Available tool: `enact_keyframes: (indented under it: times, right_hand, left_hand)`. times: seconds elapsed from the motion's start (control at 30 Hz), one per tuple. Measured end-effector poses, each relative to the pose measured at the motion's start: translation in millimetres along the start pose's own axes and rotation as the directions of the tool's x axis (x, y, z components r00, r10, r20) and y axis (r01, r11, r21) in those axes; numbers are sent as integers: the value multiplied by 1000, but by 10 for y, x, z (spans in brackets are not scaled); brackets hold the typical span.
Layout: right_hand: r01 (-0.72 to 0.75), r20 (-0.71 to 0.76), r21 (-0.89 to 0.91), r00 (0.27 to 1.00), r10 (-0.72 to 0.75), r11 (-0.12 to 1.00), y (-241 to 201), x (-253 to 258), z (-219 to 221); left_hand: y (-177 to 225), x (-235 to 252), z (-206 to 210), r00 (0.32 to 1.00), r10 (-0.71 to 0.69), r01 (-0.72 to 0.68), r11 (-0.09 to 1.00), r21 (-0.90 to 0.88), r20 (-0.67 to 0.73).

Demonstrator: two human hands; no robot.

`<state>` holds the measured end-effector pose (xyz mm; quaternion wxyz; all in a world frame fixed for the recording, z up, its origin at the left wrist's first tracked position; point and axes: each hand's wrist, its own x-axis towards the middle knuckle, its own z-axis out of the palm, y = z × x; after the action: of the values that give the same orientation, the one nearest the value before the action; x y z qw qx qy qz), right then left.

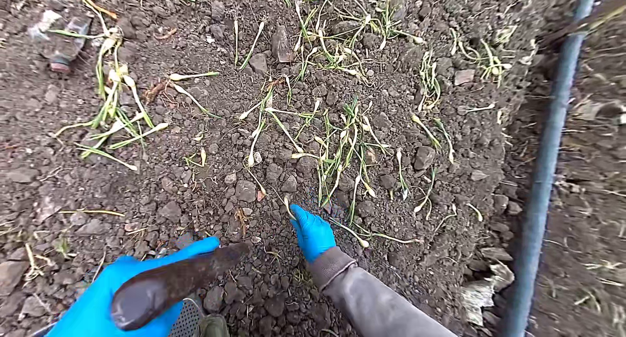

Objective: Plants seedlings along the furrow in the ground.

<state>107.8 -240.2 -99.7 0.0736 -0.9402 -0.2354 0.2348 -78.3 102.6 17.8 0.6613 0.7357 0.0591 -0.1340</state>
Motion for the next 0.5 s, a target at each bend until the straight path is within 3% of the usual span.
enact_keyframes:
  times: [0.07, 0.13, 0.2, 0.23, 0.3, 0.4, 0.5]
  right_hand:
    - [165, -150, 74, 977, -153, 984, -147, -171, 87]
    - [276, -226, 103, 942, -248, 955, -327, -268, 84]
    - [338, -205, 96, 927, -314, 936, -508, -276, 103]
    - [336, -143, 95, 936, -321, 937, -586, -282, 144]
    - [241, 149, 109, 955, -256, 964, -775, -258, 263]
    - [90, 516, 67, 849, -112, 994, -1016, -63, 451]
    - [71, 564, 32, 822, -77, 997, -1060, -70, 494]
  left_hand:
    - [124, 393, 302, 982, -187, 181, 970, 165, 18]
    - [-212, 642, 649, 934, -357, 347, 923, 167, 32]
    - [-462, 621, 770, 917, -397, 398, 911, 110, -30]
    - [-514, 555, 797, 909, -410, 413, 909, 50, -73]
    - [-504, 386, 784, 879, -448, 439, 894, -89, -162]
    - [-353, 127, 531, 880, -370, 311, 923, -227, -297]
    - [-35, -221, 146, 945, -134, 75, 977, -200, -299]
